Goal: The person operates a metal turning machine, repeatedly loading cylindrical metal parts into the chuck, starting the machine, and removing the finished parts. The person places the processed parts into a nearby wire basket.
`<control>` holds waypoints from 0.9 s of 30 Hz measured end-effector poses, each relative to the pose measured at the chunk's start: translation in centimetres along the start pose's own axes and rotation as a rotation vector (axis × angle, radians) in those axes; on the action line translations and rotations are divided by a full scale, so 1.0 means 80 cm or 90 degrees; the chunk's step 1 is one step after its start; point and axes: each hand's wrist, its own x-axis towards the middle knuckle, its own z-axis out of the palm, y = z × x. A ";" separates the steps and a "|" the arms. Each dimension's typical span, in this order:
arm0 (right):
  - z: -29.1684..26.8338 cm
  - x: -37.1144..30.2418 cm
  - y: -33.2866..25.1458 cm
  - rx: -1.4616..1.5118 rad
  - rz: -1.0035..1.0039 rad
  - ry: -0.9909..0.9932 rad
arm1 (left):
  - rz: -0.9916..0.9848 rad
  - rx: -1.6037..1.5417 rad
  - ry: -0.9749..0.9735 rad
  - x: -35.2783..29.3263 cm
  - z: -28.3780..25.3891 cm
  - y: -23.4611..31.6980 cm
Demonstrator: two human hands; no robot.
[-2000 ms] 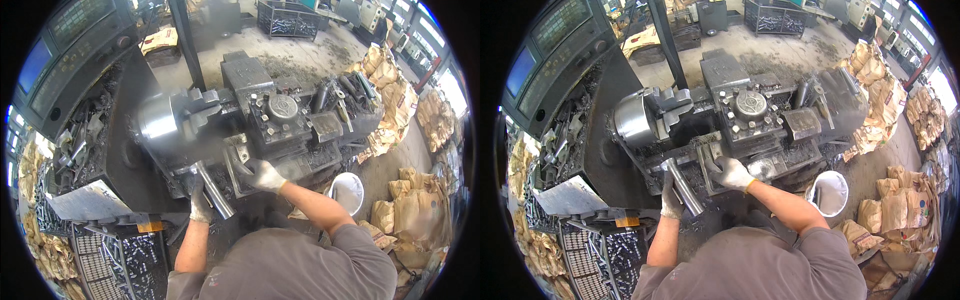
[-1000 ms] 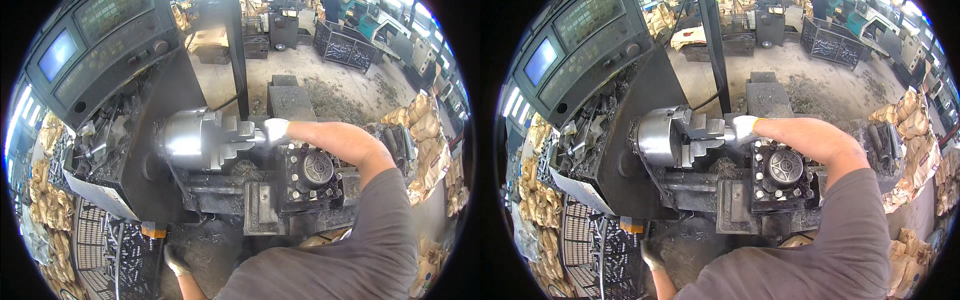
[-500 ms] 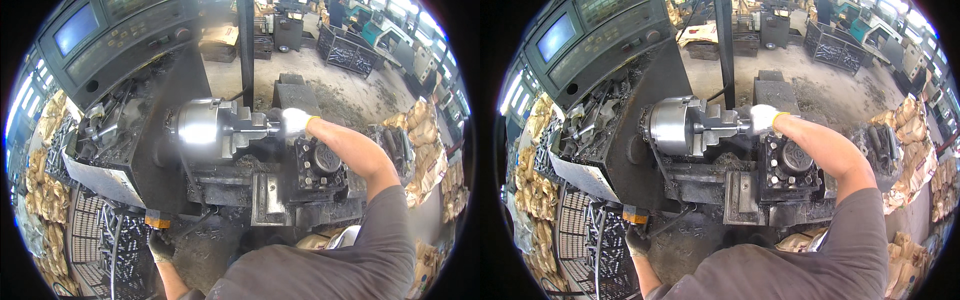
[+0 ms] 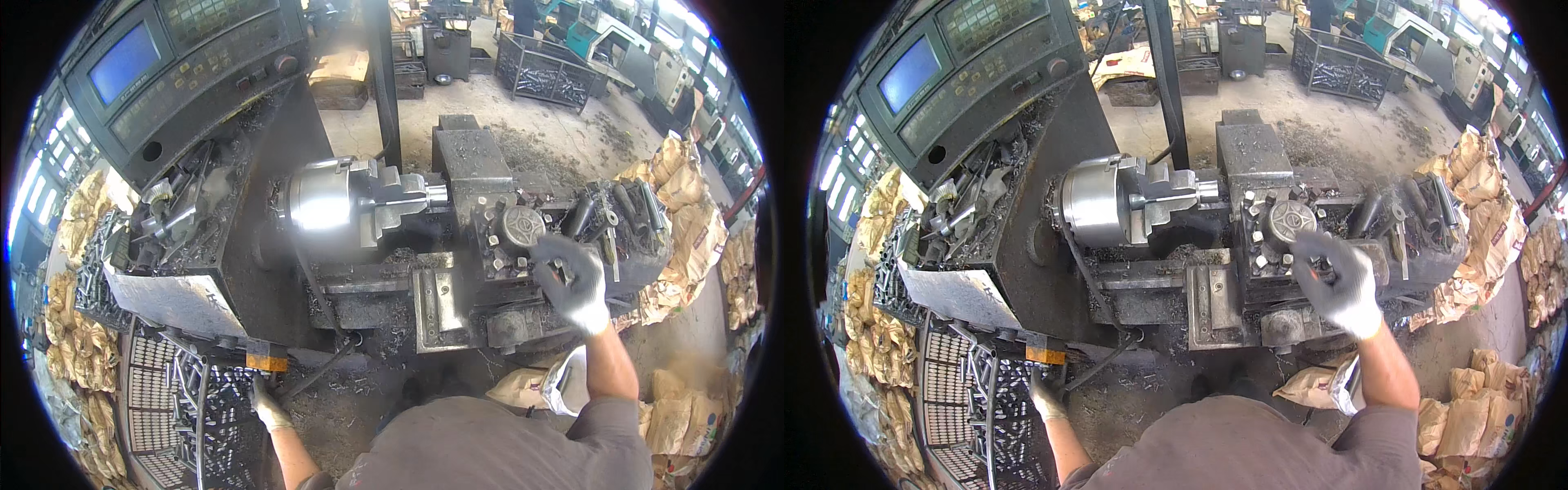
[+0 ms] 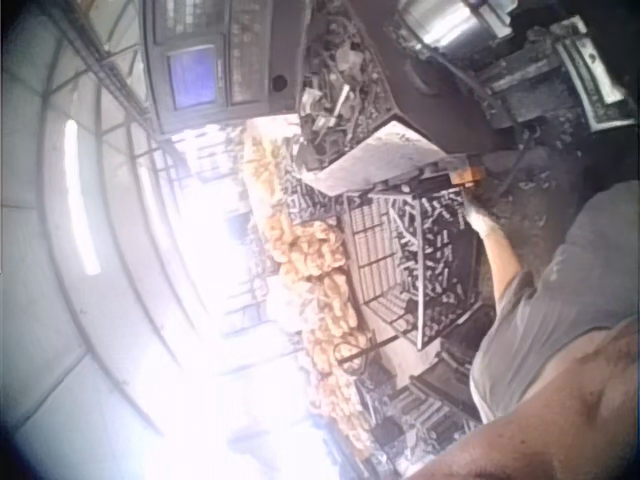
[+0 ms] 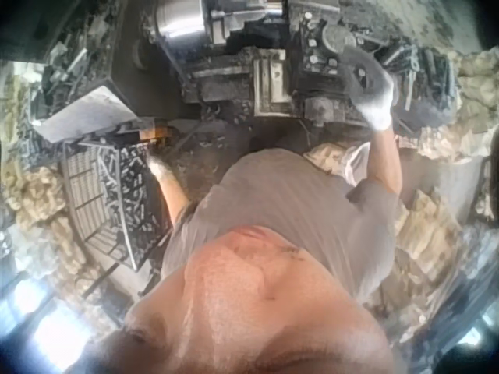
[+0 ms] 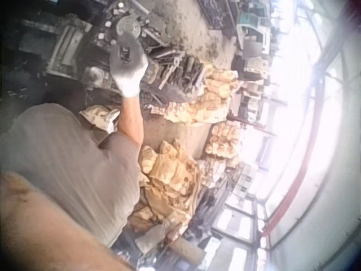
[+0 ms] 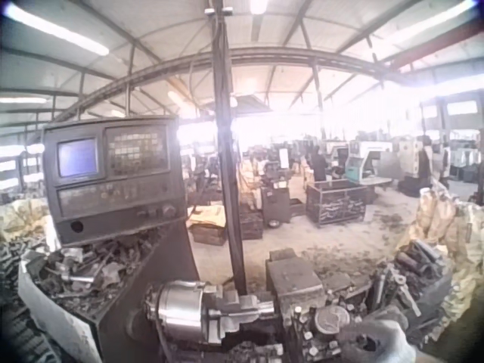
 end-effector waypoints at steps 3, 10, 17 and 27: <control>-0.027 -0.055 0.000 -0.020 0.036 0.016 | 0.418 0.290 0.137 -0.104 0.068 0.111; -0.029 -0.162 0.014 0.185 0.422 0.049 | 0.824 0.454 -0.097 -0.135 0.335 0.370; -0.048 -0.243 -0.016 0.037 0.429 0.039 | 0.683 0.822 -0.134 -0.030 0.522 0.493; -0.021 -0.391 -0.120 -0.188 0.640 0.150 | 0.831 0.562 -0.114 -0.058 0.537 0.443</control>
